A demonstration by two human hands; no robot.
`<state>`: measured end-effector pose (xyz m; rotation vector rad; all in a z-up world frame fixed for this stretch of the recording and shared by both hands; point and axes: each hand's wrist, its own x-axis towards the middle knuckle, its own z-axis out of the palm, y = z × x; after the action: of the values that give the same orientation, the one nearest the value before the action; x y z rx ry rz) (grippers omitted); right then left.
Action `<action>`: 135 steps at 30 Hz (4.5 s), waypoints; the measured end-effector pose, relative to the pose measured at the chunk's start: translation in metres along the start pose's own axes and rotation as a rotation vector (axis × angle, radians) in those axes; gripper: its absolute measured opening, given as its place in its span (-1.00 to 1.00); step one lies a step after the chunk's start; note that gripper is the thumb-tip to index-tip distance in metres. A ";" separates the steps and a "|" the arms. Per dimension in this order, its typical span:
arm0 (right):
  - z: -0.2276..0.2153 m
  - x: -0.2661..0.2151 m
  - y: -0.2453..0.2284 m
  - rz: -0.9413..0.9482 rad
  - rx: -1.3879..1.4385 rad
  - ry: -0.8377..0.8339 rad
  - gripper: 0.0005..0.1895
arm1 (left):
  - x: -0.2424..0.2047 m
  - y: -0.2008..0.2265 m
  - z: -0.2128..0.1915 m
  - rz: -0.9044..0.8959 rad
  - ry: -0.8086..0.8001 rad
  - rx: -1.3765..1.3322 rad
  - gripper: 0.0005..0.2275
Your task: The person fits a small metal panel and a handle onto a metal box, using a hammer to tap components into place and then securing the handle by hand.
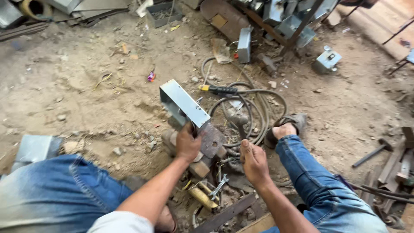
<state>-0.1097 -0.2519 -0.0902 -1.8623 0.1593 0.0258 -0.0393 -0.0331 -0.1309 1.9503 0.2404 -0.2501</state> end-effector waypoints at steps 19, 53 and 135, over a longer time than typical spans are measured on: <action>0.028 0.008 -0.018 0.087 -0.427 0.010 -0.37 | 0.007 -0.045 0.024 0.491 0.224 0.132 -0.72; 0.024 0.008 -0.023 0.038 0.223 -0.019 -0.50 | 0.021 -0.044 0.011 0.651 0.522 0.432 -0.31; 0.022 0.050 -0.023 0.385 0.432 0.056 -0.24 | 0.038 0.071 -0.104 0.974 -0.131 0.642 -0.49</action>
<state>-0.0560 -0.2295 -0.0800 -1.3813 0.5198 0.1911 0.0236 0.0376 -0.0399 2.4132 -0.9729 0.2232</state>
